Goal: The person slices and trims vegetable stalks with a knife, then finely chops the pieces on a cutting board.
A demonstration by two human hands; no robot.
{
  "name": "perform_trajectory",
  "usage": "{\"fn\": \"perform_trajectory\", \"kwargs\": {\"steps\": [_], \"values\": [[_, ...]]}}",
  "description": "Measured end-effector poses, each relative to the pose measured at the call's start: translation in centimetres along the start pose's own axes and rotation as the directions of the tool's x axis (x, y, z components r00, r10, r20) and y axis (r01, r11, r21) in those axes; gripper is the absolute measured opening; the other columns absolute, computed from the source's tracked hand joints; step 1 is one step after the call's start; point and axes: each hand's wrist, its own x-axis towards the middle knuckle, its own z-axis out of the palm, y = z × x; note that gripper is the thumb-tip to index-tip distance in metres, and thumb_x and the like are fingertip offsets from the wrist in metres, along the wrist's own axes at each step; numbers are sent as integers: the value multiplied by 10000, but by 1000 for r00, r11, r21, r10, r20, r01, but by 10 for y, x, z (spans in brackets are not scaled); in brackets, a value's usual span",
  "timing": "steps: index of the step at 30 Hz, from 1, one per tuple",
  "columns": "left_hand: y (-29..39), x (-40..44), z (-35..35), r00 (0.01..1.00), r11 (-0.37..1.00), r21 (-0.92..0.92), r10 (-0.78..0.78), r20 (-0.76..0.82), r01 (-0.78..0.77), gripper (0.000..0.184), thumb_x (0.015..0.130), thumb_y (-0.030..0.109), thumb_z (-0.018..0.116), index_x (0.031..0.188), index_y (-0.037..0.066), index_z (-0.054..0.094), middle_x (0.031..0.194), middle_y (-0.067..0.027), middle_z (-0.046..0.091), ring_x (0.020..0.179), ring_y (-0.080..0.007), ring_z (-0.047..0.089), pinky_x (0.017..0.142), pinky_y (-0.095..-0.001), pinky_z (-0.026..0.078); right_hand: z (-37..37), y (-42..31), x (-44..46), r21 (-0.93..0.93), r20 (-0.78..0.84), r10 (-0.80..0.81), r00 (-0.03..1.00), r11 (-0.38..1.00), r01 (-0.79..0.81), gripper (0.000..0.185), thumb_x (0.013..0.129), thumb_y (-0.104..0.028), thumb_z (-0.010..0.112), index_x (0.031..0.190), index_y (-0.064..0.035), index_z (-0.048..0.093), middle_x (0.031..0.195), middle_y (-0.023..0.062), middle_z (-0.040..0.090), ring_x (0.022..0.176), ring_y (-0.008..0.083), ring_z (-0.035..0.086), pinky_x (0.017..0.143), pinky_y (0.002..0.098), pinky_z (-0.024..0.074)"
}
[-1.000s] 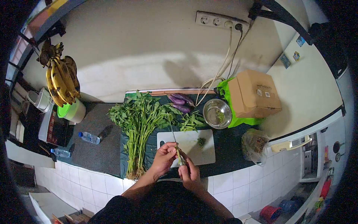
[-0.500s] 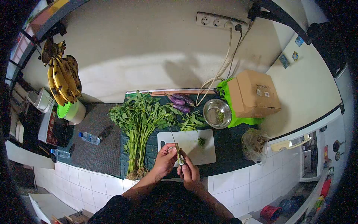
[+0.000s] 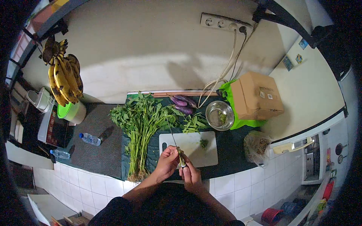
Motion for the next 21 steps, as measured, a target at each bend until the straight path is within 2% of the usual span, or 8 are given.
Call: {"fn": "perform_trajectory", "kwargs": {"steps": [2, 9, 13, 15, 16, 17, 19, 21], "values": [[0, -1, 2, 1000, 1000, -5, 0, -6, 0, 50, 966, 101, 602, 1006, 79, 621, 958, -22, 663, 836, -108, 598, 789, -273, 501, 0, -9, 2, -62, 1, -12, 1000, 998, 12, 488, 1022, -260, 350, 1463, -54, 384, 711, 15, 521, 566, 94, 468, 537, 260, 410], [-3, -3, 2, 999, 999, -31, 14, 33, -13, 62, 969, 85, 591, 1027, 65, 602, 979, -34, 654, 838, -116, 592, 797, -279, 499, 0, -5, 1, -59, -13, 5, 1000, 998, -5, 471, 1023, -252, 384, 1438, -32, 404, 726, 20, 519, 598, 99, 479, 569, 265, 422], [-5, -3, 3, 997, 999, -27, 49, 65, -47, 57, 967, 83, 595, 1021, 67, 594, 981, -33, 650, 854, -114, 591, 794, -279, 498, 4, 0, 4, -76, -43, -135, 990, 988, 131, 467, 1028, -240, 385, 1429, -1, 393, 721, 23, 516, 591, 93, 462, 553, 254, 405], [-4, -6, 6, 998, 999, 17, 40, 54, -41, 119, 988, 114, 567, 1087, 56, 598, 1002, -39, 650, 899, -127, 602, 794, -284, 495, 3, 0, 3, -82, -54, -180, 982, 981, 176, 464, 1030, -219, 382, 1428, 20, 380, 704, 21, 515, 567, 79, 447, 527, 242, 389], [-3, -8, 8, 998, 999, 17, 40, 55, -41, 119, 988, 114, 567, 1087, 56, 598, 1002, -39, 650, 899, -127, 602, 794, -284, 495, 2, -3, 2, -86, -49, -115, 992, 990, 111, 486, 1013, -208, 428, 1448, -1, 356, 799, 52, 565, 662, 119, 516, 627, 278, 442], [-1, -9, 9, 1000, 997, 71, -22, 19, 21, 187, 994, 150, 562, 1148, 48, 589, 1036, -44, 646, 925, -136, 605, 805, -285, 492, 1, -6, 1, -91, -45, -50, 998, 995, 46, 522, 996, -197, 474, 1468, -23, 331, 895, 83, 616, 758, 159, 584, 727, 313, 494], [8, -15, 18, 996, 989, 122, -85, -18, 87, 256, 1000, 186, 557, 1209, 40, 580, 1070, -49, 643, 952, -146, 608, 817, -286, 489, 0, -10, 3, -86, -41, -34, 999, 996, 31, 561, 982, -186, 505, 1480, -24, 304, 949, 109, 633, 816, 178, 609, 773, 327, 498], [20, -23, 24, 982, 983, -16, -182, 57, 183, 395, 998, 256, 565, 1313, 19, 538, 1164, -63, 619, 1046, -180, 596, 894, -308, 472, -1, -11, 3, -82, -39, -17, 999, 997, 14, 605, 967, -175, 536, 1492, -24, 276, 1003, 136, 651, 873, 197, 634, 819, 340, 501]]}}
